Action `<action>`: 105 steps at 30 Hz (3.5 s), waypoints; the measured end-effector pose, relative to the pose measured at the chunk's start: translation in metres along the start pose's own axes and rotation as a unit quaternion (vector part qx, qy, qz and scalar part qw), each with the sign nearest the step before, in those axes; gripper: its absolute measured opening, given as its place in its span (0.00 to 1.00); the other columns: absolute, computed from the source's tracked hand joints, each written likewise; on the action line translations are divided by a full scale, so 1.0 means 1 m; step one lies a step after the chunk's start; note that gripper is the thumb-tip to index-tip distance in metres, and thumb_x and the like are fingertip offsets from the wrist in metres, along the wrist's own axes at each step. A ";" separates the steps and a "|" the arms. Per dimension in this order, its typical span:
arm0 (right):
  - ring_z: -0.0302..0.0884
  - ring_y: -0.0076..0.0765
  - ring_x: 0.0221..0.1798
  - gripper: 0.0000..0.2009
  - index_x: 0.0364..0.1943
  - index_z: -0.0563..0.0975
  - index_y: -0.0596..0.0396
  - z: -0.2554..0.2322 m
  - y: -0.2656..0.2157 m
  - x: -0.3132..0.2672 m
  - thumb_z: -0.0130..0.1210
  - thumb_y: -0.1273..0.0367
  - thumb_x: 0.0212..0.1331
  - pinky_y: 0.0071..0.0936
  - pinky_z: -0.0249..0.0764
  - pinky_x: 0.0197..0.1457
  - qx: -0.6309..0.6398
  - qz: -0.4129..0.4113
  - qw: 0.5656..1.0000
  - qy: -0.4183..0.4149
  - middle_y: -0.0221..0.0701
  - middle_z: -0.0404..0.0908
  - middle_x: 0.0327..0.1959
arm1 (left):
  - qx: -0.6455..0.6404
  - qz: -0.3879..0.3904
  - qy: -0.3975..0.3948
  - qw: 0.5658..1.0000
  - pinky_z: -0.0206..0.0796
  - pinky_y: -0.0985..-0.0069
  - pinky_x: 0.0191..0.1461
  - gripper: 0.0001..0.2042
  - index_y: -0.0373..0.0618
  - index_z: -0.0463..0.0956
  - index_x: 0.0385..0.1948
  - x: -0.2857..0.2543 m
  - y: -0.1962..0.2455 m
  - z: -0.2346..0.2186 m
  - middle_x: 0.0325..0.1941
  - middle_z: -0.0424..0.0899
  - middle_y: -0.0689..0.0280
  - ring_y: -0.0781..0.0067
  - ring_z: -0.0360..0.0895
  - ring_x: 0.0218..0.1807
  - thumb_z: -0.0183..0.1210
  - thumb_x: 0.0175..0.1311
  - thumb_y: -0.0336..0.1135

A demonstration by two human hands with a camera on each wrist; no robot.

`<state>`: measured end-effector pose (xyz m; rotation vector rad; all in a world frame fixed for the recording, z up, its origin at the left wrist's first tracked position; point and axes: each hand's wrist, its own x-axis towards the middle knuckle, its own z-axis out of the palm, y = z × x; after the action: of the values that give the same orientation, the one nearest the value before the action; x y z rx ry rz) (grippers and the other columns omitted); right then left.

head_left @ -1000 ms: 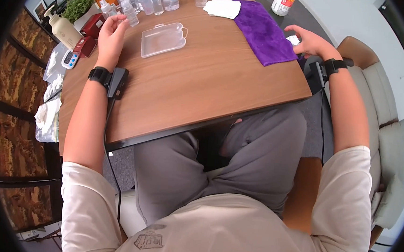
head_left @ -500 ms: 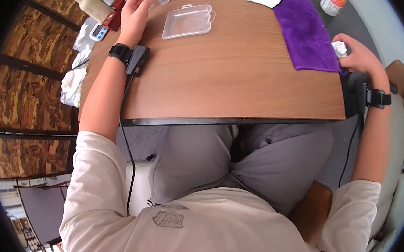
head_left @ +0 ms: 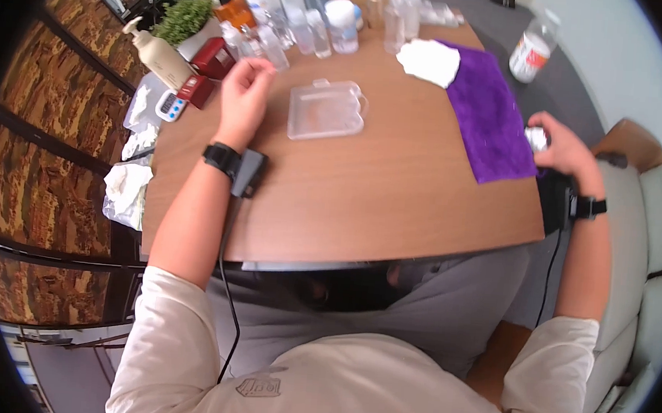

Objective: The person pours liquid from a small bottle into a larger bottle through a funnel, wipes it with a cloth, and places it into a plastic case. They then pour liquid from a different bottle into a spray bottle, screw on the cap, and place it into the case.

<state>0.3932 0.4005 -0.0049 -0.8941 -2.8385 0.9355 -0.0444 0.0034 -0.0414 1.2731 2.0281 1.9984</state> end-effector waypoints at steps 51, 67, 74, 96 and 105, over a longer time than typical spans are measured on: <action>0.56 0.13 0.24 0.24 0.19 0.70 0.52 0.153 -0.224 0.084 0.60 0.62 0.76 0.23 0.54 0.27 0.473 -0.117 0.868 0.098 0.16 0.65 0.19 | 0.201 -0.069 0.168 0.963 0.69 0.64 0.68 0.32 0.40 0.61 0.69 0.006 -0.013 -0.018 0.72 0.69 0.54 0.58 0.70 0.72 0.68 0.67 0.30; 0.55 0.20 0.23 0.26 0.19 0.67 0.60 0.157 -0.223 0.087 0.61 0.60 0.74 0.33 0.55 0.25 0.406 -0.197 0.884 0.126 0.24 0.61 0.15 | 0.129 0.075 0.195 0.969 0.69 0.71 0.62 0.28 0.41 0.63 0.69 0.002 0.012 -0.014 0.65 0.71 0.61 0.70 0.71 0.60 0.63 0.68 0.22; 0.52 0.22 0.23 0.27 0.19 0.67 0.62 0.155 -0.223 0.086 0.61 0.60 0.74 0.35 0.54 0.26 0.407 -0.203 0.880 0.134 0.28 0.59 0.15 | 0.234 0.101 0.168 0.952 0.70 0.72 0.60 0.30 0.39 0.63 0.69 0.026 0.043 -0.025 0.66 0.72 0.59 0.71 0.74 0.59 0.66 0.68 0.26; 0.53 0.20 0.23 0.26 0.19 0.70 0.61 0.156 -0.220 0.091 0.63 0.59 0.72 0.33 0.54 0.25 0.416 -0.194 0.880 0.118 0.25 0.60 0.15 | 0.215 -0.092 0.124 0.964 0.76 0.72 0.57 0.35 0.30 0.69 0.65 0.063 0.002 -0.026 0.57 0.84 0.57 0.70 0.82 0.56 0.78 0.60 0.35; 0.51 0.16 0.25 0.25 0.19 0.66 0.57 0.146 -0.229 0.082 0.62 0.62 0.74 0.29 0.51 0.26 0.414 -0.163 0.890 0.104 0.18 0.58 0.17 | 0.053 -0.065 0.158 0.984 0.75 0.74 0.63 0.27 0.28 0.70 0.64 0.046 -0.006 -0.019 0.62 0.82 0.55 0.69 0.83 0.61 0.70 0.69 0.30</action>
<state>0.1792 0.2147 -0.0109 -0.3574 -1.9688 1.6469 -0.0887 0.0134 -0.0201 0.8515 2.3114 2.1736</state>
